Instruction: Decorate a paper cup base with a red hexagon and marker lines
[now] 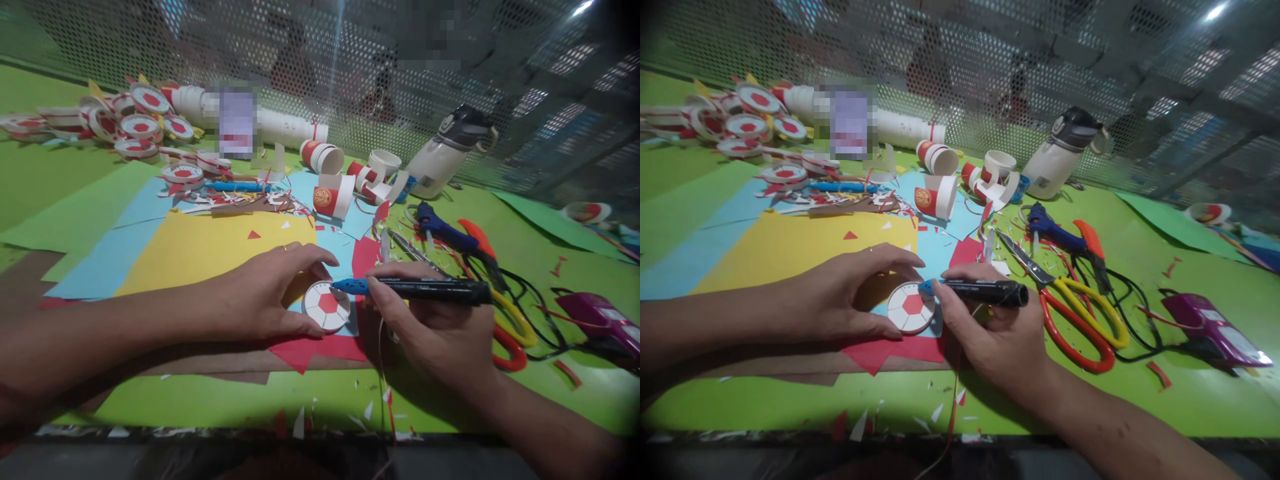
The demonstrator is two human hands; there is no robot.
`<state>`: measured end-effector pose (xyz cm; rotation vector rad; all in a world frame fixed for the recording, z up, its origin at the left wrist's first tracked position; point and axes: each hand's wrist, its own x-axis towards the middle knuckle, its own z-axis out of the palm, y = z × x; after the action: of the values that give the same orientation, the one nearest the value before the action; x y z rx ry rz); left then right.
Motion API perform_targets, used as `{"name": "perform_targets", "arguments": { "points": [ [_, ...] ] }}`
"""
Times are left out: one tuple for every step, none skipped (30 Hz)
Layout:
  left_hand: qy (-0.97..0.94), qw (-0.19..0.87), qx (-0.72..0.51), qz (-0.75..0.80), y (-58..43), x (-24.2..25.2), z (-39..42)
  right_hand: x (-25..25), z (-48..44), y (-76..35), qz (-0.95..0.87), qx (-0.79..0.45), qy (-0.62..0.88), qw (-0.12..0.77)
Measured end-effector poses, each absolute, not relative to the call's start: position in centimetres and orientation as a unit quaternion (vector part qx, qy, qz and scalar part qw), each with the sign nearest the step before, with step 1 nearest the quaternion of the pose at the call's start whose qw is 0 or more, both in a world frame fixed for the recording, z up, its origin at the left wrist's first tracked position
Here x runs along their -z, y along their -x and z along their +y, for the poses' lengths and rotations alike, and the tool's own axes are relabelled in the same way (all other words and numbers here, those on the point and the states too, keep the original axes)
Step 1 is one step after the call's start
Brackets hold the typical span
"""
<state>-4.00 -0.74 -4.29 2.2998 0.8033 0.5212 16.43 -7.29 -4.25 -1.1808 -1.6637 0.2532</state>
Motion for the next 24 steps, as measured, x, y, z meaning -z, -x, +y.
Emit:
{"name": "perform_targets", "arguments": {
  "points": [
    [-0.875, 0.321, -0.198, 0.305, 3.99, 4.28, -0.72, 4.3, -7.27, -16.47, -0.697, -0.098, 0.492, 0.513],
    [-0.874, 0.322, -0.198, 0.305, 3.99, 4.27, -0.71, 4.34, -7.24, -16.51, -0.7, -0.091, 0.491, 0.51],
    [-0.874, 0.322, -0.197, 0.305, 3.99, 4.26, -0.7, 4.36, -7.22, -16.53, -0.702, -0.087, 0.491, 0.508],
    [-0.875, 0.322, -0.196, 0.305, 3.99, 4.25, -0.7, 4.36, -7.21, -16.54, -0.705, -0.084, 0.492, 0.504],
    [-0.875, 0.322, -0.194, 0.306, 4.0, 4.24, -0.7, 4.34, -7.21, -16.54, -0.707, -0.085, 0.494, 0.498],
    [-0.875, 0.321, -0.193, 0.306, 4.01, 4.23, -0.7, 4.31, -7.21, -16.54, -0.71, -0.089, 0.495, 0.494],
    [-0.876, 0.32, -0.191, 0.307, 4.03, 4.22, -0.71, 4.28, -7.22, -16.53, -0.713, -0.093, 0.494, 0.489],
    [-0.876, 0.319, -0.19, 0.308, 4.04, 4.2, -0.72, 4.25, -7.23, -16.52, -0.714, -0.097, 0.495, 0.486],
    [-0.876, 0.318, -0.189, 0.308, 4.05, 4.19, -0.72, 4.22, -7.24, -16.51, -0.716, -0.1, 0.495, 0.482],
    [-0.877, 0.317, -0.189, 0.309, 4.05, 4.18, -0.72, 4.19, -7.25, -16.5, -0.718, -0.101, 0.494, 0.48],
    [-0.877, 0.316, -0.19, 0.309, 4.05, 4.18, -0.73, 4.18, -7.25, -16.5, -0.719, -0.1, 0.493, 0.479],
    [-0.877, 0.315, -0.19, 0.309, 4.05, 4.18, -0.73, 4.17, -7.25, -16.5, -0.72, -0.098, 0.492, 0.479],
    [-0.877, 0.316, -0.191, 0.309, 4.04, 4.2, -0.74, 4.18, -7.25, -16.51, -0.721, -0.096, 0.492, 0.478],
    [-0.877, 0.315, -0.192, 0.308, 4.03, 4.23, -0.75, 4.19, -7.24, -16.53, -0.722, -0.096, 0.493, 0.476],
    [-0.877, 0.315, -0.193, 0.307, 4.02, 4.26, -0.77, 4.22, -7.24, -16.54, -0.723, -0.097, 0.493, 0.474],
    [-0.878, 0.314, -0.194, 0.305, 4.01, 4.29, -0.79, 4.25, -7.24, -16.56, -0.724, -0.098, 0.493, 0.472],
    [-0.878, 0.313, -0.195, 0.304, 4.0, 4.32, -0.81, 4.28, -7.23, -16.57, -0.723, -0.099, 0.495, 0.471],
    [-0.879, 0.313, -0.195, 0.303, 3.99, 4.33, -0.83, 4.31, -7.23, -16.59, -0.724, -0.1, 0.495, 0.471],
    [-0.879, 0.312, -0.195, 0.303, 3.98, 4.33, -0.84, 4.35, -7.23, -16.61, -0.724, -0.099, 0.493, 0.472],
    [-0.879, 0.312, -0.195, 0.304, 3.97, 4.32, -0.85, 4.38, -7.22, -16.63, -0.723, -0.098, 0.492, 0.476],
    [-0.879, 0.311, -0.195, 0.305, 3.97, 4.31, -0.84, 4.42, -7.21, -16.65, -0.722, -0.097, 0.49, 0.479],
    [-0.879, 0.31, -0.194, 0.306, 3.98, 4.3, -0.83, 4.45, -7.2, -16.67, -0.722, -0.097, 0.487, 0.481],
    [-0.88, 0.308, -0.193, 0.306, 3.98, 4.28, -0.81, 4.48, -7.19, -16.7, -0.723, -0.096, 0.485, 0.482],
    [-0.881, 0.307, -0.191, 0.306, 3.99, 4.27, -0.8, 4.51, -7.18, -16.72, -0.724, -0.096, 0.484, 0.482]
  ]
}}
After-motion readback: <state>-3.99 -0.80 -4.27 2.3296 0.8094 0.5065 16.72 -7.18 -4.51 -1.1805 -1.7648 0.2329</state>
